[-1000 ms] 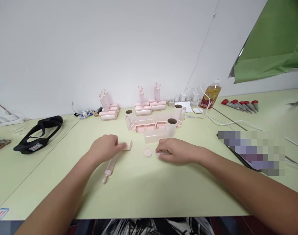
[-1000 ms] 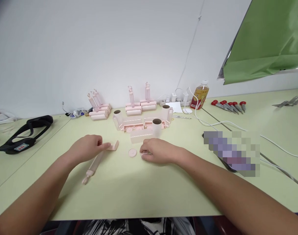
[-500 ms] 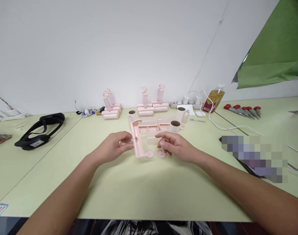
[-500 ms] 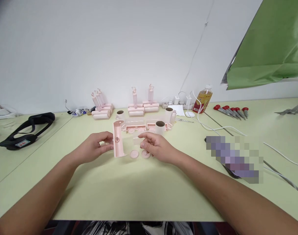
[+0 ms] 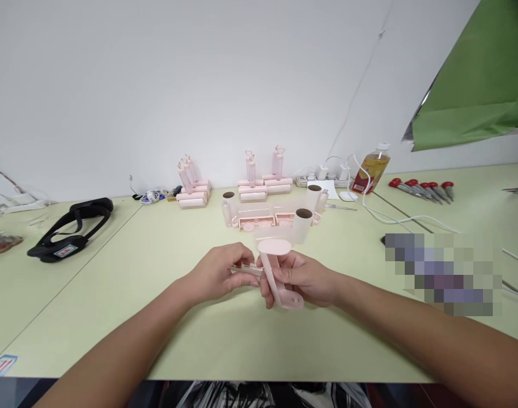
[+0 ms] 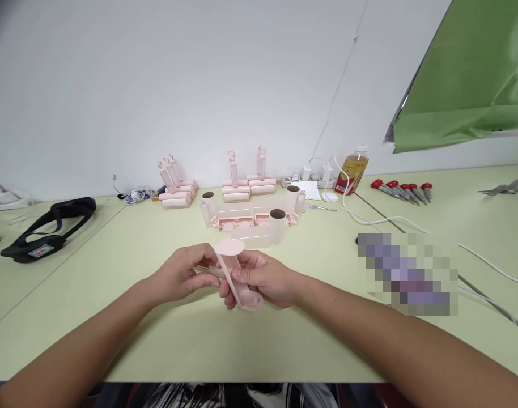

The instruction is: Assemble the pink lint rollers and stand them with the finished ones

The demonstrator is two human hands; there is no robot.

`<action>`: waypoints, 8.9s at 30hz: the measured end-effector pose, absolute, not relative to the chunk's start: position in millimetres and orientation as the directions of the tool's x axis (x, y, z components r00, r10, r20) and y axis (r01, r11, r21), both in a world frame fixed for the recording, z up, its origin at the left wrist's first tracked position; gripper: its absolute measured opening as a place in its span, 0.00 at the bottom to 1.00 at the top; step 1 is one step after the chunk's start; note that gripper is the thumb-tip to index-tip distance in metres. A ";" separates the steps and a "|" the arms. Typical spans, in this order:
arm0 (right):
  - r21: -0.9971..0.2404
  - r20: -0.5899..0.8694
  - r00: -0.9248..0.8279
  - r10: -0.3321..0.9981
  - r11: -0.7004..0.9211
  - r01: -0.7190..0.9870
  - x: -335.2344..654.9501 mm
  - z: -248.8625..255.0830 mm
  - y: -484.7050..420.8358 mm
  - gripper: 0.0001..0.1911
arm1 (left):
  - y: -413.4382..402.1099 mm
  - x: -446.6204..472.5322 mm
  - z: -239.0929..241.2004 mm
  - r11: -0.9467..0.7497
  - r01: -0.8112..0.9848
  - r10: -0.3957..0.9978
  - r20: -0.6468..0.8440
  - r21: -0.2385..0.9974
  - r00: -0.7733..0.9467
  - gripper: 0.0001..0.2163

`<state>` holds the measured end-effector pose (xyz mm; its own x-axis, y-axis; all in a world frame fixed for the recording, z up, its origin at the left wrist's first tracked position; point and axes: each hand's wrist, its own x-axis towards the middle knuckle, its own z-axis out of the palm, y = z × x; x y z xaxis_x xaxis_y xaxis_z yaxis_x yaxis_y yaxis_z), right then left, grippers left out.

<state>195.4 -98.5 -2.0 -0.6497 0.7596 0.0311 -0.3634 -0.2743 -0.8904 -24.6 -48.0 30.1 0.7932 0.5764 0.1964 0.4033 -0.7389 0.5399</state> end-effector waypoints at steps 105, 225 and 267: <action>-0.058 0.017 -0.435 0.900 0.436 0.898 220.8 14.2 -78.2 0.15 | -56.0 4.9 9.9 -0.771 0.627 0.624 -0.065 0.114 0.779 0.16; -0.718 0.509 -0.181 0.841 0.531 0.450 235.3 56.7 -111.8 0.12 | -39.0 -27.6 19.0 -0.326 0.158 0.659 0.105 0.932 0.744 0.19; -0.504 0.487 -0.015 0.873 0.295 0.812 264.4 66.0 -99.0 0.12 | -48.9 -10.6 10.7 -0.337 0.068 0.782 0.239 0.939 0.576 0.13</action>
